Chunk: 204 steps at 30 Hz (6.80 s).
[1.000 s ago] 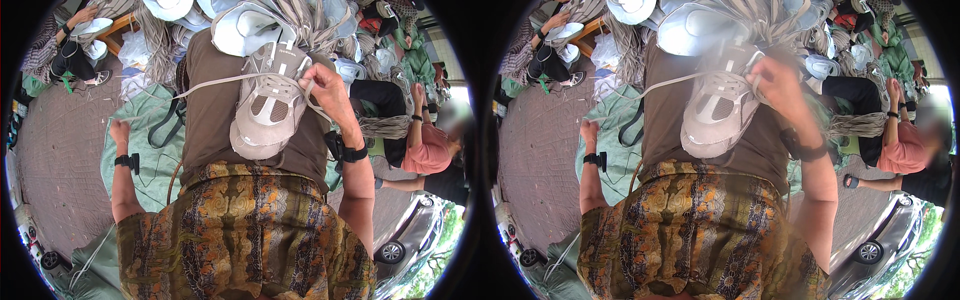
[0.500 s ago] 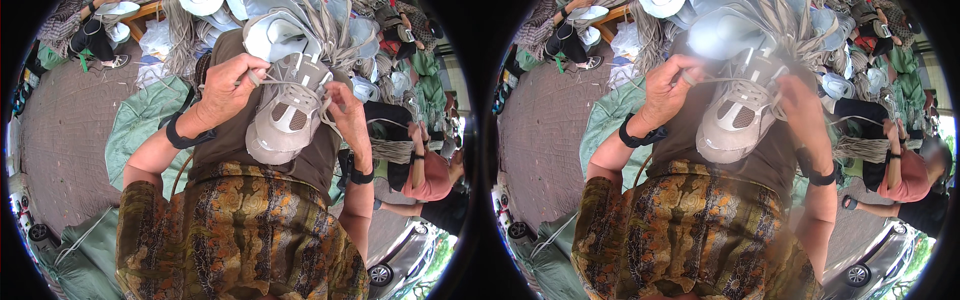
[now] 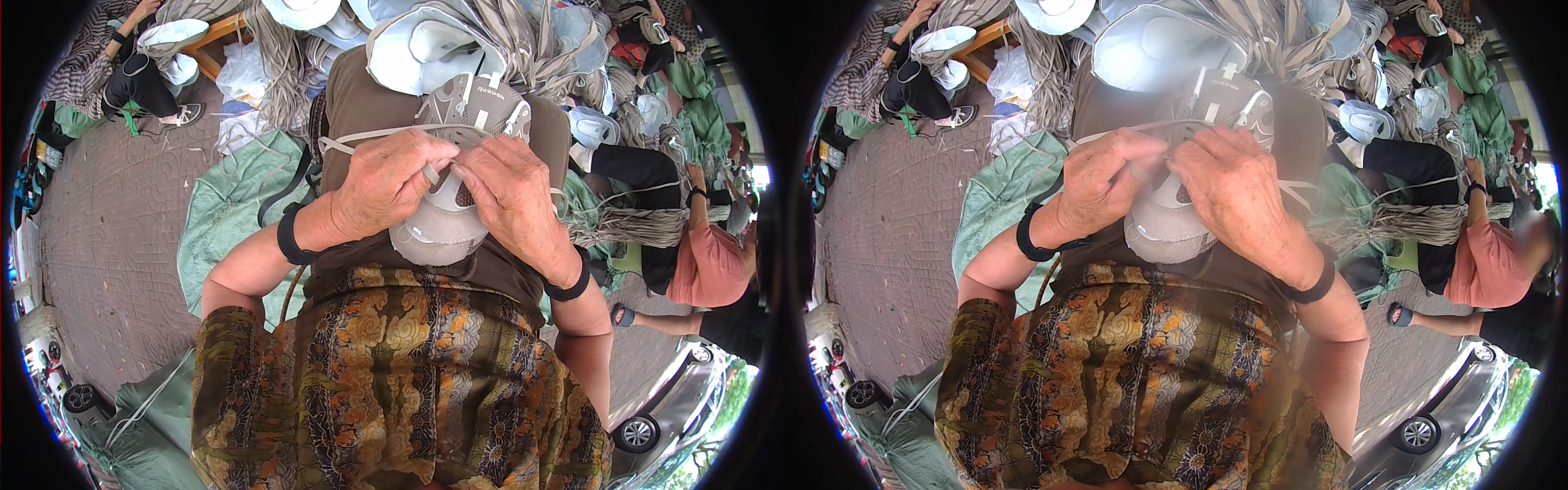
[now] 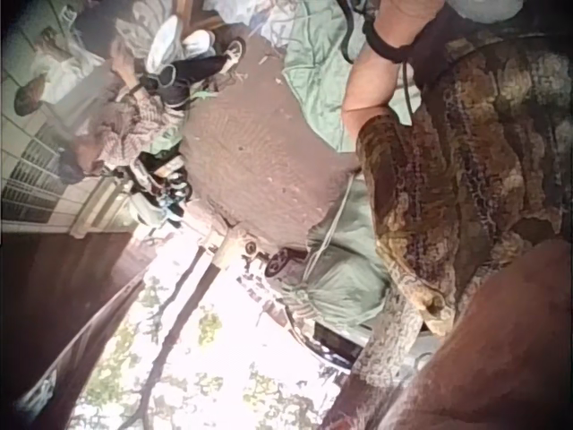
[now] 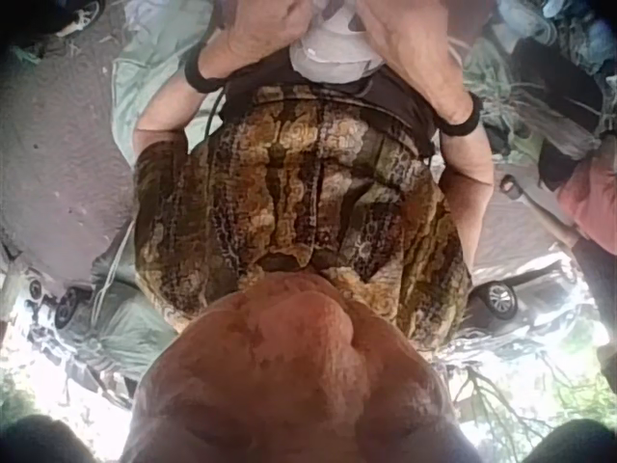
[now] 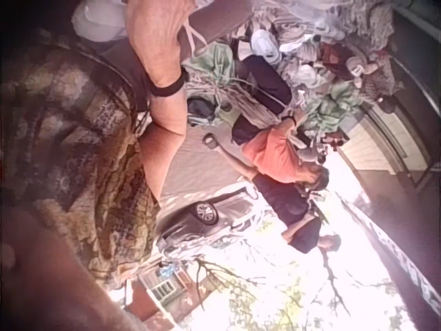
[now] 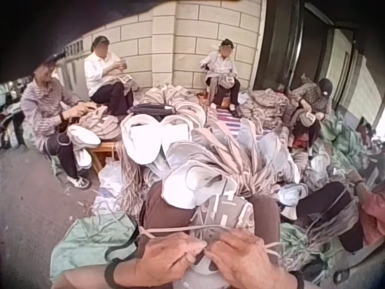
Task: Lacing various shoe uppers with long shoelaces.
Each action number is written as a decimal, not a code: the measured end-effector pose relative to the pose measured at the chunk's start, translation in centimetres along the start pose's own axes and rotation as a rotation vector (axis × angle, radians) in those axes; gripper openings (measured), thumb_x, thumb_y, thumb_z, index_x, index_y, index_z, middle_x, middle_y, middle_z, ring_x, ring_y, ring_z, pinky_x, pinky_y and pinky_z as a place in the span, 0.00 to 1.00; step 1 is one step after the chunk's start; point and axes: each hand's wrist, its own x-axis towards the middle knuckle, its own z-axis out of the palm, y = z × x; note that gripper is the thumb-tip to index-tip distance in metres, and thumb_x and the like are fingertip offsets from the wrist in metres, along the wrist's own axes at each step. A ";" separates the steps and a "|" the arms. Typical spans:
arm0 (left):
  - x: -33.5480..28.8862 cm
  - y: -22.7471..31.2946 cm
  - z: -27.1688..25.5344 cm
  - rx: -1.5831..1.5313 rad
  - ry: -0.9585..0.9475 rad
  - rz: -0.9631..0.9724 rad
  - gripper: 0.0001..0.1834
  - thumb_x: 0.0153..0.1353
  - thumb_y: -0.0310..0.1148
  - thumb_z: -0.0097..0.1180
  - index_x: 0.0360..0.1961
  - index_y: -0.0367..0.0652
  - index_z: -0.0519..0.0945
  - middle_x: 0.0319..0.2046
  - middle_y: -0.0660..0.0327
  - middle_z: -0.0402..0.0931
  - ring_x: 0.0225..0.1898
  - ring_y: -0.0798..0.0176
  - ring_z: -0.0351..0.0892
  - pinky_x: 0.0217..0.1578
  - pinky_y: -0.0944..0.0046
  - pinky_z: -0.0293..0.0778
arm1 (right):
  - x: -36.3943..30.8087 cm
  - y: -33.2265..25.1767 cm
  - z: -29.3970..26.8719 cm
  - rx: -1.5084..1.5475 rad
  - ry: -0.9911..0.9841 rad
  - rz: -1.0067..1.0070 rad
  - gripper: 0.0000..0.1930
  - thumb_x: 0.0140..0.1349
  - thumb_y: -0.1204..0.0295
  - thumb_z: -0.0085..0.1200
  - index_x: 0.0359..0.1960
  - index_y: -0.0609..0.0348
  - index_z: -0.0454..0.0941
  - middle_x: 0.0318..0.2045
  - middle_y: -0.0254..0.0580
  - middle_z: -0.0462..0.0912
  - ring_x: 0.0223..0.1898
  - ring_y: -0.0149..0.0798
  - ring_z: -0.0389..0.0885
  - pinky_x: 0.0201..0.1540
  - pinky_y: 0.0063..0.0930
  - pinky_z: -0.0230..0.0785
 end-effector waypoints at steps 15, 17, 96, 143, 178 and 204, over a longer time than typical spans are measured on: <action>2.0 -3.6 -1.9 -0.136 -0.359 -0.615 0.08 0.62 0.30 0.55 0.37 0.36 0.80 0.29 0.63 0.81 0.32 0.74 0.74 0.35 0.68 0.73 | -0.3 0.8 -1.3 0.047 0.005 0.109 0.06 0.57 0.75 0.60 0.36 0.58 0.82 0.32 0.42 0.82 0.34 0.47 0.79 0.40 0.38 0.70; 2.6 -4.9 -1.6 -0.104 -0.320 -0.585 0.09 0.63 0.32 0.55 0.38 0.36 0.80 0.30 0.60 0.81 0.32 0.71 0.74 0.36 0.66 0.73 | -0.5 1.2 -2.0 0.076 0.048 0.147 0.08 0.58 0.75 0.61 0.39 0.59 0.82 0.34 0.43 0.84 0.35 0.48 0.80 0.40 0.38 0.70; 13.2 -8.2 3.1 0.297 -1.480 0.409 0.07 0.52 0.33 0.57 0.24 0.40 0.78 0.33 0.56 0.71 0.41 0.50 0.74 0.43 0.52 0.69 | 2.3 11.6 -3.8 0.115 -0.645 -0.111 0.14 0.61 0.58 0.57 0.30 0.57 0.79 0.34 0.41 0.77 0.44 0.50 0.76 0.45 0.47 0.68; 8.1 11.0 1.6 -0.774 -0.776 0.067 0.10 0.71 0.32 0.47 0.33 0.38 0.70 0.26 0.58 0.70 0.24 0.59 0.74 0.27 0.62 0.70 | 11.3 -0.9 0.0 0.695 -0.143 -0.004 0.08 0.61 0.72 0.53 0.40 0.60 0.75 0.31 0.47 0.82 0.31 0.46 0.81 0.36 0.37 0.73; 6.2 -6.0 1.7 0.247 -0.531 -0.115 0.04 0.59 0.28 0.52 0.30 0.38 0.72 0.28 0.52 0.74 0.33 0.45 0.76 0.34 0.48 0.69 | -3.5 8.2 -1.5 -0.208 0.421 0.293 0.06 0.61 0.74 0.55 0.39 0.57 0.74 0.30 0.49 0.80 0.30 0.55 0.80 0.31 0.42 0.73; 5.7 -7.2 -19.3 0.262 -0.512 -0.839 0.08 0.66 0.30 0.51 0.28 0.43 0.73 0.17 0.73 0.64 0.18 0.78 0.63 0.17 0.75 0.61 | -3.7 6.7 3.5 -0.020 0.224 0.218 0.05 0.63 0.73 0.53 0.29 0.60 0.73 0.27 0.48 0.77 0.29 0.55 0.77 0.31 0.43 0.69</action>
